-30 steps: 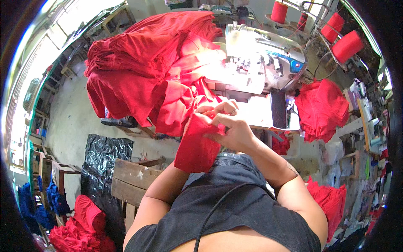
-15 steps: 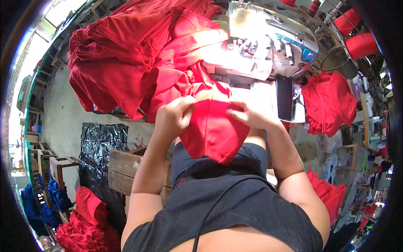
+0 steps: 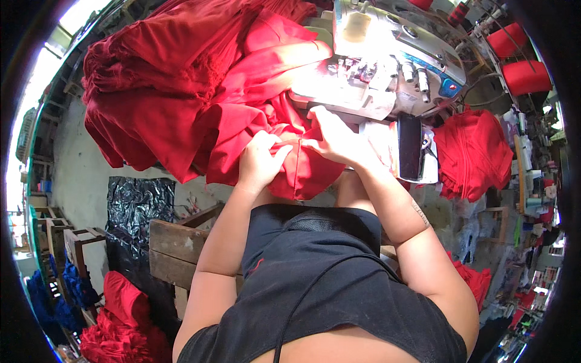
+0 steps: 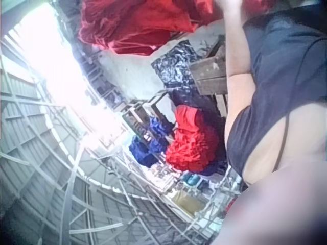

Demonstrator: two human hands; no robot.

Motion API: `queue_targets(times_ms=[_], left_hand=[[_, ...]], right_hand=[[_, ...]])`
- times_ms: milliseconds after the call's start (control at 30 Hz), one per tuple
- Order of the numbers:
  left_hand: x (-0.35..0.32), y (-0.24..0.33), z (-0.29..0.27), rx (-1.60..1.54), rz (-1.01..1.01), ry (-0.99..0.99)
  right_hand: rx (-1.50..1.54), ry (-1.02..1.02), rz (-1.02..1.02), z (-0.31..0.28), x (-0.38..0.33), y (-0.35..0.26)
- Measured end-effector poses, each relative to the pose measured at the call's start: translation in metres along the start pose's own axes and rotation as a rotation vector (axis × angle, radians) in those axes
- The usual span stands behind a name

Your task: The person picks up red fabric pieces from a pile, folds them by hand, and places them into a clear plastic bin. The person then moves to a sewing machine area and continues folding red fabric pieces, placing them on the machine table.

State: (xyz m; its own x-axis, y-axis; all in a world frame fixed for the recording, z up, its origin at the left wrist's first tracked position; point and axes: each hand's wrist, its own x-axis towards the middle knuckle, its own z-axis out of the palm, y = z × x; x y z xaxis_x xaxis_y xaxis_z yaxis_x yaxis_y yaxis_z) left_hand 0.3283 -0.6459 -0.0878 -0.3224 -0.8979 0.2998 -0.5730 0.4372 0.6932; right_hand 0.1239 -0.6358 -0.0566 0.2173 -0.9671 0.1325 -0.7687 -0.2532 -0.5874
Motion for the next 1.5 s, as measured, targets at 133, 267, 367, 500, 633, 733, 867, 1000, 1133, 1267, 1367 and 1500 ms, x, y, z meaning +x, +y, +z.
queue_targets(times_ms=[133, 267, 367, 500, 633, 733, 867, 1000, 1133, 1267, 1367, 1500], left_hand=[[-0.003, -0.004, 0.008, -0.034, -0.029, 0.068], [-0.005, -0.008, 0.009, -0.057, -0.033, 0.099], [-0.006, -0.010, 0.011, -0.056, -0.031, 0.119], [-0.008, -0.006, 0.013, -0.081, -0.021, 0.138], [-0.006, 0.000, 0.003, 0.034, 0.158, 0.184], [0.009, 0.003, -0.023, 0.134, 0.449, 0.246], [0.017, 0.006, -0.058, 0.085, 0.545, -0.117], [0.008, 0.026, -0.092, 0.433, 0.754, -0.084], [-0.005, 0.039, -0.104, 0.382, 0.492, -0.255], [-0.024, 0.051, -0.092, 0.223, 0.471, -0.029], [-0.039, 0.055, -0.080, 0.183, 0.404, 0.111], [-0.053, 0.051, -0.068, 0.048, 0.362, 0.251]], right_hand=[[0.124, -0.127, -0.006, 0.000, 0.010, 0.008], [0.239, -0.288, 0.055, -0.002, 0.019, 0.011], [0.470, -0.292, 0.158, 0.011, 0.018, 0.020], [0.561, -0.342, 0.303, 0.012, 0.016, 0.015], [0.463, -0.203, 0.240, 0.018, 0.011, 0.013], [0.361, 0.051, -0.060, 0.020, -0.006, -0.006], [0.153, 0.115, -0.313, 0.015, -0.012, -0.038], [0.022, 0.040, -0.392, -0.001, 0.000, -0.050], [-0.110, -0.143, -0.558, -0.006, 0.010, -0.082], [-0.104, -0.241, -0.515, -0.026, 0.017, -0.094], [-0.027, -0.299, -0.497, -0.032, 0.019, -0.093], [0.066, -0.301, -0.429, -0.039, 0.016, -0.084]])
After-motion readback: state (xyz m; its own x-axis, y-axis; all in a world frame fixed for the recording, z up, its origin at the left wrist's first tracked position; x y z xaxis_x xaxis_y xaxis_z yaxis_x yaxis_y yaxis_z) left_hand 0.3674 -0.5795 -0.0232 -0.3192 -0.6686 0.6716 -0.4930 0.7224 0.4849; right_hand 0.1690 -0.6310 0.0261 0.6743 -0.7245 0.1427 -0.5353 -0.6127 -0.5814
